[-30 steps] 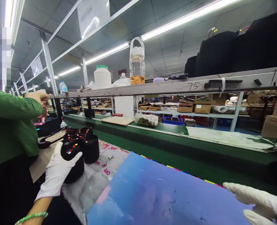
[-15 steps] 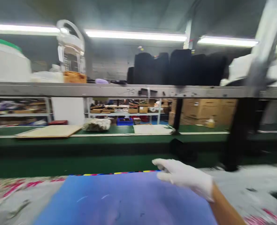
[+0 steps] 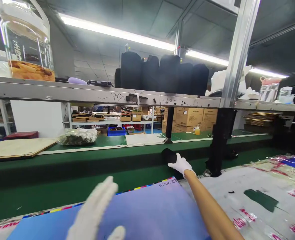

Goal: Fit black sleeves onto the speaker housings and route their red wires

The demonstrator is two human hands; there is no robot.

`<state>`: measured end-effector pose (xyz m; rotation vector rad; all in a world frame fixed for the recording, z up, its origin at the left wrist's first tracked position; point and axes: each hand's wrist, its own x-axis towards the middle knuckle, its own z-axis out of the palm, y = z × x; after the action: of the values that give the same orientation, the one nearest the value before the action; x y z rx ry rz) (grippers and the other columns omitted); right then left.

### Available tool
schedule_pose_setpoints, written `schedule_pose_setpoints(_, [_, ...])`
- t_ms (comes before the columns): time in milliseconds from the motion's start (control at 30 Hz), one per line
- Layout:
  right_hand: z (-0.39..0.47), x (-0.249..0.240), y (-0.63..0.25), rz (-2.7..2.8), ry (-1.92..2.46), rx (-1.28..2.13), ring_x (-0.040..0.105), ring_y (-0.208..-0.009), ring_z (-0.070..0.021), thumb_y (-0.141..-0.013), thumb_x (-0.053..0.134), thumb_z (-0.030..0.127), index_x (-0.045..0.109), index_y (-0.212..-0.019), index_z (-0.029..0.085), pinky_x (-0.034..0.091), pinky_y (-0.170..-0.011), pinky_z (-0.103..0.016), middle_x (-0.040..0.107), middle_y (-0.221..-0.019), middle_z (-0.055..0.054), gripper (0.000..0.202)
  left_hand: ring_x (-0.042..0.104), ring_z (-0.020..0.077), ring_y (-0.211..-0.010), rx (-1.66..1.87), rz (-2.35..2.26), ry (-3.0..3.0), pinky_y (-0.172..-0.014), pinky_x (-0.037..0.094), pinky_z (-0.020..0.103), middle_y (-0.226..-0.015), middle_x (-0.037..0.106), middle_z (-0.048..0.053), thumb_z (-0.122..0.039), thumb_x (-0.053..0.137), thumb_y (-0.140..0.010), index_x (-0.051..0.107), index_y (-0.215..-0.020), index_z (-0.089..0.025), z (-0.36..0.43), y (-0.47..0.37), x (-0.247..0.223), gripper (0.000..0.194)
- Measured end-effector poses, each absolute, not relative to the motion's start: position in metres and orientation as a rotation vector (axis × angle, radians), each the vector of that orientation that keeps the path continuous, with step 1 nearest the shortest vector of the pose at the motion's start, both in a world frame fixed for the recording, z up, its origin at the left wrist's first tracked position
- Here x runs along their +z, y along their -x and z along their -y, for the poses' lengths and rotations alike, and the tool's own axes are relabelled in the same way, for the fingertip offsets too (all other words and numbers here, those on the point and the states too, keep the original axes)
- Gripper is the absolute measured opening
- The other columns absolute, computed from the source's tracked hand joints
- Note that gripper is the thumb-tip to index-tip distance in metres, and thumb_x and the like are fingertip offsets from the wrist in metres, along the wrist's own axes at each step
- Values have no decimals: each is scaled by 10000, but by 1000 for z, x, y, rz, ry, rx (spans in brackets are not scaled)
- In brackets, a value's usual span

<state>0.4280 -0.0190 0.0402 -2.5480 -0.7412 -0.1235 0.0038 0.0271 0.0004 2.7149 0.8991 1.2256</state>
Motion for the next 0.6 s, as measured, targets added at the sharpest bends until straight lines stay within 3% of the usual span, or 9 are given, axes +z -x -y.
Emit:
schedule_pose_setpoints(100, [21, 27, -432, 659, 2512, -78, 592, -1129, -274, -933, 594, 401, 477, -1352, 193, 500, -948, -512, 549, -1327, -112, 481, 401, 296, -1398, 719, -976, -2758, -1120, 384, 536, -1497, 472, -36, -531, 411, -929, 457, -1413, -398, -38, -19, -7, 504])
schedule_pose_setpoints(200, [30, 26, -428, 633, 2425, -64, 604, -1113, -268, -934, 577, 445, 458, -1367, 190, 505, -942, -500, 569, -1301, -116, 516, 357, 365, -1410, 543, -1092, -2708, -1175, 264, 548, -1502, 453, 100, -493, 494, -888, 495, -1418, -204, -62, -28, -17, 603])
schedule_pose_setpoints(267, [38, 34, -422, 641, 2347, -53, 619, -1093, -259, -935, 570, 461, 461, -1366, 188, 513, -934, -488, 590, -1277, -115, 522, 325, 368, -1423, 506, -1132, -2668, -1177, 252, 543, -1513, 431, 130, -453, 467, -910, 458, -1441, -169, -74, -25, -24, 603])
schedule_pose_setpoints(400, [51, 59, -397, 685, 2179, -62, 619, -1119, -275, -896, 609, 500, 423, -1407, 176, 504, -955, -498, 600, -1285, -135, 633, 261, 354, -1451, 414, -1151, -2581, -1127, 327, 575, -1552, 380, 79, -509, 395, -933, 347, -1496, -262, -74, -12, -35, 617])
schedule_pose_setpoints(600, [55, 91, -339, 831, 1973, -60, 599, -1187, -285, -774, 682, 554, 384, -1458, 175, 504, -979, -395, 597, -1337, -140, 836, 150, 307, -1486, 366, -1066, -2517, -1176, 240, 533, -1595, 296, 52, -581, 382, -927, 307, -1503, -325, -60, -3, -27, 635])
